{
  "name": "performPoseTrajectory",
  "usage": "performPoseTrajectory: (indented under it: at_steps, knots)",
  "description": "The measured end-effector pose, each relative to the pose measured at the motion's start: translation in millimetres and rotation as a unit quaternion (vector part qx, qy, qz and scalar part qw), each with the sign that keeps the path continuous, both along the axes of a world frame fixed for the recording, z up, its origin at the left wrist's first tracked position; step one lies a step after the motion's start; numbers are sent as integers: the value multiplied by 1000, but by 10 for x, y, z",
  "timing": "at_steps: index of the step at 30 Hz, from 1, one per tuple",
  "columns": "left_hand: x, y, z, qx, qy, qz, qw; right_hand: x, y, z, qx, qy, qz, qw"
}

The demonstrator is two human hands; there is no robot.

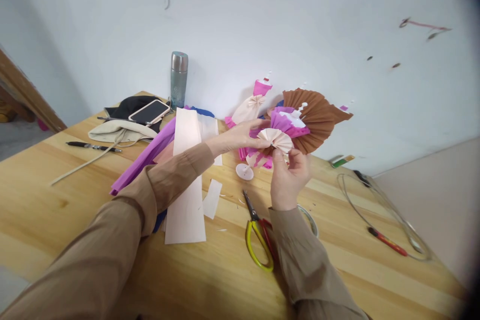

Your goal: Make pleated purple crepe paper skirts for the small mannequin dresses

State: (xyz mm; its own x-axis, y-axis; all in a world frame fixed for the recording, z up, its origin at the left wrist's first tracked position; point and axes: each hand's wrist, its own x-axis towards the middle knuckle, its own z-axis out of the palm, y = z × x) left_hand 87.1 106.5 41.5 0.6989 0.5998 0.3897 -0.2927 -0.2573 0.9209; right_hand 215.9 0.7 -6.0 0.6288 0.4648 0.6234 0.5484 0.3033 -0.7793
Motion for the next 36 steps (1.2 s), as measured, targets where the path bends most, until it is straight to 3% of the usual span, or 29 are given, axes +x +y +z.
performPoseTrajectory:
  at_steps: [7,16,29,36]
  knots:
    - [59,95,-17,34,12,-29,999,-14,36,12,14,2,-22,1000]
    - [85,67,16,79,23,4,997,-18,63,13,16,18,-2,1000]
    - [70,38,7,84,35,12,996,-29,148,14,45,65,34,996]
    - [82,35,4,108,55,32,992,0,138,23,50,54,93,993]
